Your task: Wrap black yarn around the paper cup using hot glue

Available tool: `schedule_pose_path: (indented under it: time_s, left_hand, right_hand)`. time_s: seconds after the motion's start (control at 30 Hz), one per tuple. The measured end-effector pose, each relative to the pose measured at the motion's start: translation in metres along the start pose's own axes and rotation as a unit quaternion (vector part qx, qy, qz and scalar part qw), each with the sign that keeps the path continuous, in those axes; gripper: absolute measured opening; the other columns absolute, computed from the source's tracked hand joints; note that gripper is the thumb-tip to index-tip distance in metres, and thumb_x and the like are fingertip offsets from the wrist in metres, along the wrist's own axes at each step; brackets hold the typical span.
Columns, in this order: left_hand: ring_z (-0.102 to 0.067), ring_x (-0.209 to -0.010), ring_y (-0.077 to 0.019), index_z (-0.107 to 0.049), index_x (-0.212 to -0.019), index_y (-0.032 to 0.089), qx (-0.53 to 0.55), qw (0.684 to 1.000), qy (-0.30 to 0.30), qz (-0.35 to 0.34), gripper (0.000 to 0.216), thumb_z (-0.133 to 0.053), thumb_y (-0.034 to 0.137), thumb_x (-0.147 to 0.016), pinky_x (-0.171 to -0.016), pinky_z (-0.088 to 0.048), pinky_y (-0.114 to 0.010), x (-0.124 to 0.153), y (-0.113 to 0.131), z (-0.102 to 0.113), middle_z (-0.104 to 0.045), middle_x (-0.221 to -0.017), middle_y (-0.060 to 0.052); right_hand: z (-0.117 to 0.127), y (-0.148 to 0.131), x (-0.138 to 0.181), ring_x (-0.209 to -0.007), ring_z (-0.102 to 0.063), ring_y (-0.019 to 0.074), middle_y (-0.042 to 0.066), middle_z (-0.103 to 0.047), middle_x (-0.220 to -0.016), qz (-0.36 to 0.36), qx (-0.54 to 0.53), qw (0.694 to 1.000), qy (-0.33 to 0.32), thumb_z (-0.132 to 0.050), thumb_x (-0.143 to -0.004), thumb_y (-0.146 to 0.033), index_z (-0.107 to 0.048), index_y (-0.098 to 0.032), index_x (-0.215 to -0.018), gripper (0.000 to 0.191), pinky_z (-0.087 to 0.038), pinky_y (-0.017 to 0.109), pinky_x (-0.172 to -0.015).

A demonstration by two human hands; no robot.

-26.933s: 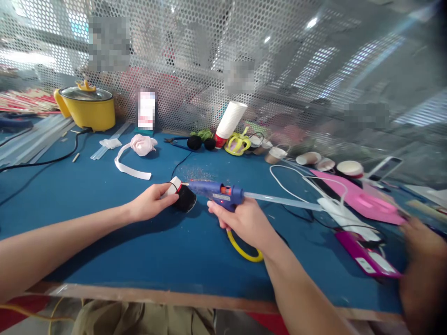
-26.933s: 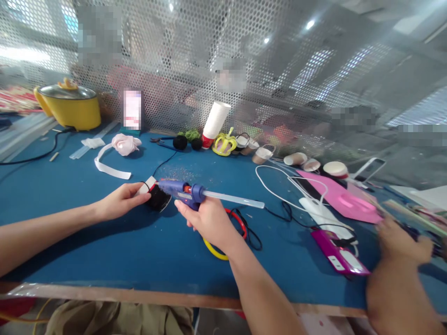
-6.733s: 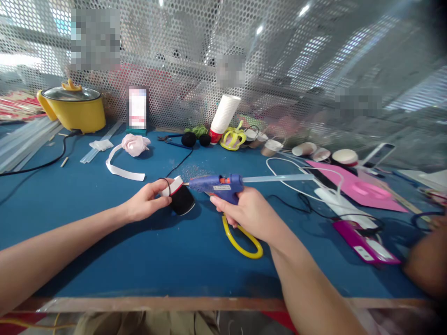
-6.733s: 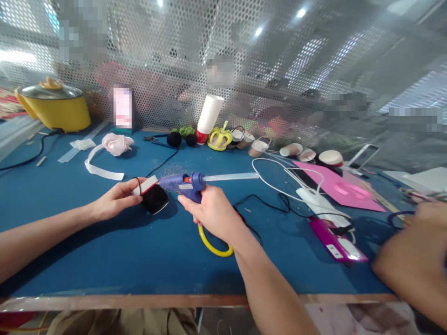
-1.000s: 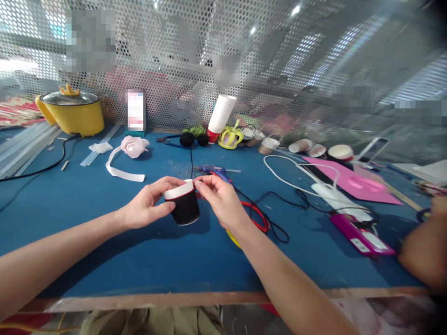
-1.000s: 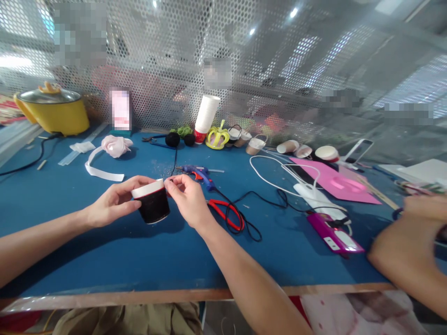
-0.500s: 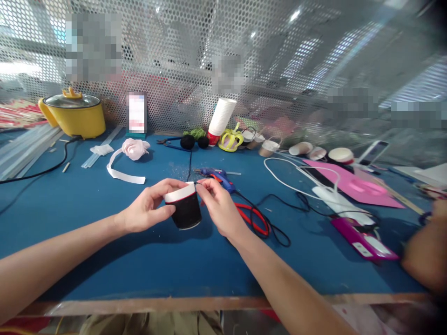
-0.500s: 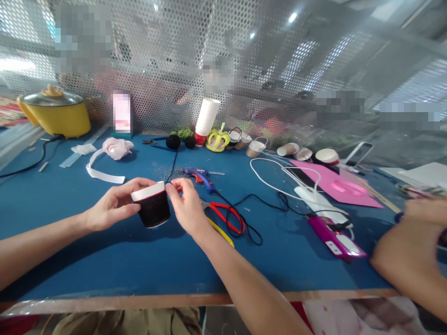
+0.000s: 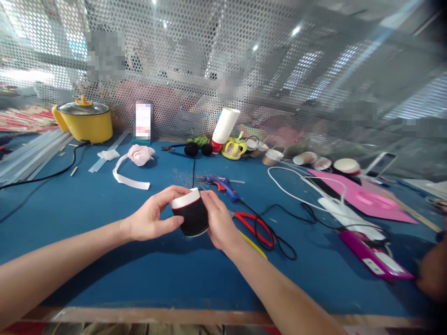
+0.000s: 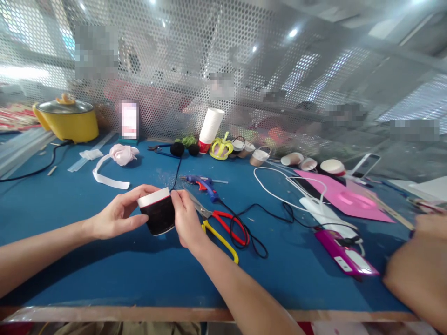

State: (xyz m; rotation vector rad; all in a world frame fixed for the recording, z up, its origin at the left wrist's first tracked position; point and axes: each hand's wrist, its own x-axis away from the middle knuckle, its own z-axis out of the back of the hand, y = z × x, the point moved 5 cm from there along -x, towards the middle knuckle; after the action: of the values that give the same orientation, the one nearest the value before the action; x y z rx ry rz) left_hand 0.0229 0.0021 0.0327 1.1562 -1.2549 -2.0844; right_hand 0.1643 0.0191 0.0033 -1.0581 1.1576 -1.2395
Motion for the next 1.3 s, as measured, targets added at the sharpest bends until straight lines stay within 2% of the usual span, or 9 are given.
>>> schedule_pose_path:
  time_s: [0.13,0.2,0.33,0.47,0.63,0.77,1.0,1.17,1.3]
  left_hand:
    - [-0.050,-0.101,-0.0224,-0.054,-0.095,0.011,-0.033,0.999,0.006,0.013,0.023,-0.054,0.024,-0.076,-0.090,-0.038,-0.033,-0.002,0.005,0.003,-0.053,-0.109,-0.012]
    - [-0.052,-0.091,-0.0196,-0.054,-0.086,0.012,-0.057,0.997,0.022,0.051,0.020,-0.056,0.028,-0.075,-0.083,-0.040,-0.031,-0.003,0.004,0.004,-0.057,-0.097,-0.009]
    - [-0.047,-0.067,-0.0125,-0.054,-0.082,0.013,-0.110,0.982,0.033,0.150,0.024,-0.058,0.034,-0.071,-0.064,-0.040,-0.024,-0.003,-0.002,0.001,-0.054,-0.073,0.000]
    - [-0.041,-0.060,-0.0096,-0.052,-0.073,0.013,-0.122,0.973,0.041,0.194,0.017,-0.057,0.029,-0.070,-0.054,-0.035,-0.020,-0.001,-0.009,-0.003,-0.048,-0.064,0.004]
    - [-0.039,-0.059,-0.0086,-0.050,-0.071,0.013,-0.081,0.975,0.033,0.206,0.016,-0.056,0.028,-0.070,-0.054,-0.033,-0.019,-0.001,-0.017,-0.004,-0.045,-0.062,0.005]
    - [-0.039,-0.058,-0.0085,-0.051,-0.072,0.013,-0.040,0.977,0.023,0.208,0.018,-0.057,0.030,-0.070,-0.054,-0.034,-0.020,0.000,-0.020,-0.004,-0.046,-0.063,0.004]
    - [-0.040,-0.060,-0.0088,-0.051,-0.074,0.013,-0.014,0.979,0.011,0.205,0.020,-0.058,0.031,-0.071,-0.055,-0.034,-0.020,0.001,-0.024,-0.005,-0.046,-0.065,0.003]
    - [-0.039,-0.059,-0.0086,-0.050,-0.073,0.013,-0.005,0.979,0.011,0.205,0.020,-0.057,0.031,-0.071,-0.055,-0.033,-0.020,0.001,-0.025,-0.005,-0.046,-0.064,0.003]
    - [-0.040,-0.061,-0.0092,-0.050,-0.076,0.013,-0.004,0.980,0.015,0.199,0.020,-0.058,0.030,-0.070,-0.055,-0.034,-0.020,0.002,-0.026,-0.006,-0.046,-0.066,0.003]
  right_hand:
    - [0.002,-0.007,0.000,-0.063,-0.047,0.0142,-0.002,-0.047,-0.064,0.026,0.057,0.998,0.009,-0.039,-0.082,-0.044,-0.044,-0.021,-0.071,0.026,-0.037,0.027,-0.057]
    - [0.003,-0.014,0.003,-0.064,-0.048,0.0147,-0.002,-0.047,-0.065,0.062,0.125,0.990,0.017,-0.037,-0.084,-0.041,-0.042,-0.021,-0.072,0.023,-0.037,0.027,-0.057]
    - [-0.004,-0.027,0.012,-0.061,-0.049,0.0159,0.000,-0.048,-0.066,0.149,0.253,0.956,0.019,-0.032,-0.086,-0.035,-0.037,-0.021,-0.076,0.018,-0.038,0.029,-0.057]
    - [-0.013,-0.029,0.016,-0.064,-0.053,0.0176,0.003,-0.052,-0.071,0.194,0.316,0.929,-0.004,-0.032,-0.087,-0.032,-0.038,-0.021,-0.079,0.016,-0.040,0.031,-0.060]
    - [-0.008,-0.031,0.013,-0.083,-0.054,0.0181,0.008,-0.056,-0.089,0.219,0.269,0.938,-0.021,-0.037,-0.087,-0.030,-0.043,-0.020,-0.080,0.014,-0.043,0.033,-0.076]
    - [-0.004,-0.031,0.012,-0.088,-0.054,0.0176,0.008,-0.055,-0.096,0.187,0.224,0.956,-0.036,-0.039,-0.086,-0.031,-0.043,-0.021,-0.076,0.015,-0.043,0.033,-0.076]
    - [-0.003,-0.030,0.012,-0.087,-0.054,0.0180,0.007,-0.055,-0.096,0.157,0.185,0.969,-0.037,-0.041,-0.084,-0.033,-0.043,-0.021,-0.075,0.015,-0.045,0.032,-0.072]
    - [-0.005,-0.023,0.009,-0.080,-0.055,0.0183,0.007,-0.057,-0.086,0.126,0.201,0.970,-0.050,-0.039,-0.085,-0.035,-0.044,-0.020,-0.078,0.017,-0.044,0.034,-0.071]
    - [-0.009,-0.021,0.010,-0.077,-0.054,0.0177,0.007,-0.056,-0.083,0.161,0.226,0.960,-0.041,-0.038,-0.086,-0.032,-0.044,-0.020,-0.080,0.015,-0.043,0.034,-0.074]
